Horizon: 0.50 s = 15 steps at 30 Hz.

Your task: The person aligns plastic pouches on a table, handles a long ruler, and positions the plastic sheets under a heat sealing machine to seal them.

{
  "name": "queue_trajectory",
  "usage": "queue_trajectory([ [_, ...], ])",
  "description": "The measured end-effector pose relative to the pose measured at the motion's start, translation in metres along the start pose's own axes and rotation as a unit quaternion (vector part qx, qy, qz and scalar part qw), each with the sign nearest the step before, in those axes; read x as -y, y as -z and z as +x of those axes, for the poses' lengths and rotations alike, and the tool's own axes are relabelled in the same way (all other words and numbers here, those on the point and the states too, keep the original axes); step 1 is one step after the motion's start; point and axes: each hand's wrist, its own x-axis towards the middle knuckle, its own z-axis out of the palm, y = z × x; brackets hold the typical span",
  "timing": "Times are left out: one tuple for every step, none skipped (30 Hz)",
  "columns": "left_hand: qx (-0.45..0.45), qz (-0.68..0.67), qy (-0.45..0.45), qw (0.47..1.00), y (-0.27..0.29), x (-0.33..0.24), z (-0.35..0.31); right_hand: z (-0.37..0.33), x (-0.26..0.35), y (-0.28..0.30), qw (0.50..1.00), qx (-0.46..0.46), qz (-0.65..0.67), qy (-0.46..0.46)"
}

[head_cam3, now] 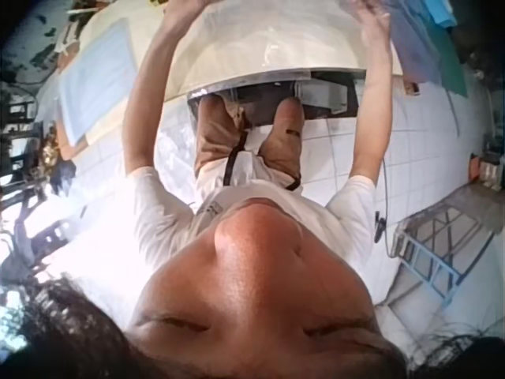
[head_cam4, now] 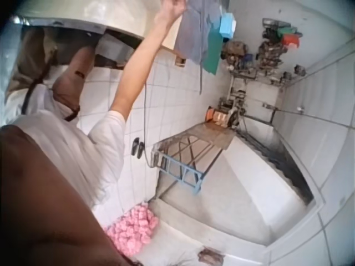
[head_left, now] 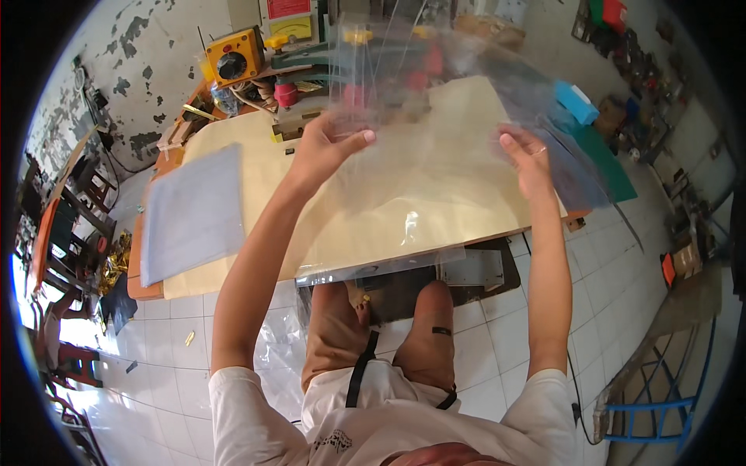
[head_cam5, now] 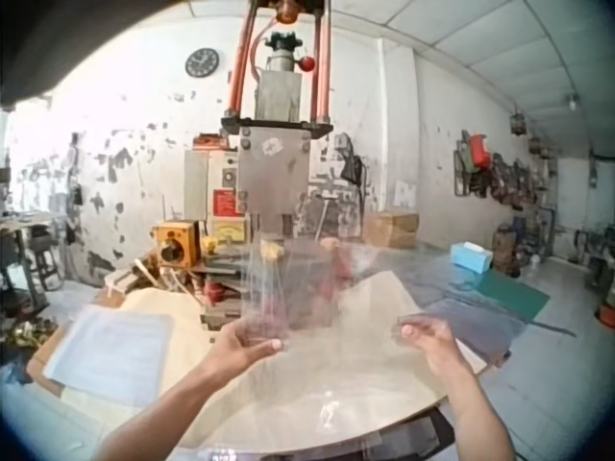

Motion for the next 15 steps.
queue_trajectory([
  [0.01,-0.002,0.023,1.0,0.0,0.002,-0.001,0.0,0.001,-0.004,1.0,0.002,0.002,0.001],
  [0.012,-0.011,0.004,1.0,0.0,0.003,-0.001,0.001,0.002,-0.007,1.0,-0.005,0.007,-0.017],
  [0.011,-0.009,0.004,1.0,0.001,0.004,0.0,0.001,0.003,-0.01,0.999,-0.013,0.011,-0.036],
  [0.01,-0.006,0.016,1.0,-0.001,-0.003,-0.001,0.0,0.007,-0.008,0.999,-0.013,0.011,-0.036],
  [0.008,-0.004,0.028,1.0,-0.005,-0.011,-0.001,0.0,0.013,-0.006,0.999,-0.027,-0.002,-0.023],
  [0.009,-0.004,0.029,1.0,-0.008,-0.019,-0.002,-0.001,0.02,-0.003,0.999,-0.041,-0.015,-0.01],
  [0.014,-0.021,0.027,0.999,-0.012,-0.028,-0.005,-0.003,0.03,0.001,0.999,-0.042,-0.016,-0.01],
  [0.018,-0.037,0.027,0.999,-0.015,-0.035,-0.009,-0.006,0.04,0.004,0.998,-0.052,-0.025,-0.02],
  [0.018,-0.036,0.029,0.999,-0.018,-0.04,-0.014,-0.01,0.049,0.007,0.997,-0.061,-0.035,-0.032],
  [0.041,-0.055,0.047,0.996,-0.023,-0.045,-0.019,-0.018,0.061,0.011,0.995,-0.071,-0.041,-0.051],
  [0.063,-0.073,0.068,0.993,-0.026,-0.046,-0.025,-0.027,0.065,0.016,0.995,-0.071,-0.041,-0.053],
  [0.088,-0.042,0.078,0.992,-0.027,-0.042,-0.03,-0.036,0.067,0.022,0.99,-0.08,-0.051,-0.103],
  [0.091,-0.044,0.08,0.992,-0.033,-0.037,-0.034,-0.045,0.069,0.032,0.982,-0.091,-0.064,-0.153],
  [0.097,-0.066,0.137,0.984,-0.043,-0.032,-0.039,-0.054,0.065,0.05,0.974,-0.065,-0.065,-0.205],
  [0.104,-0.087,0.193,0.972,-0.053,-0.026,-0.041,-0.066,0.051,0.057,0.973,-0.07,-0.068,-0.209],
])
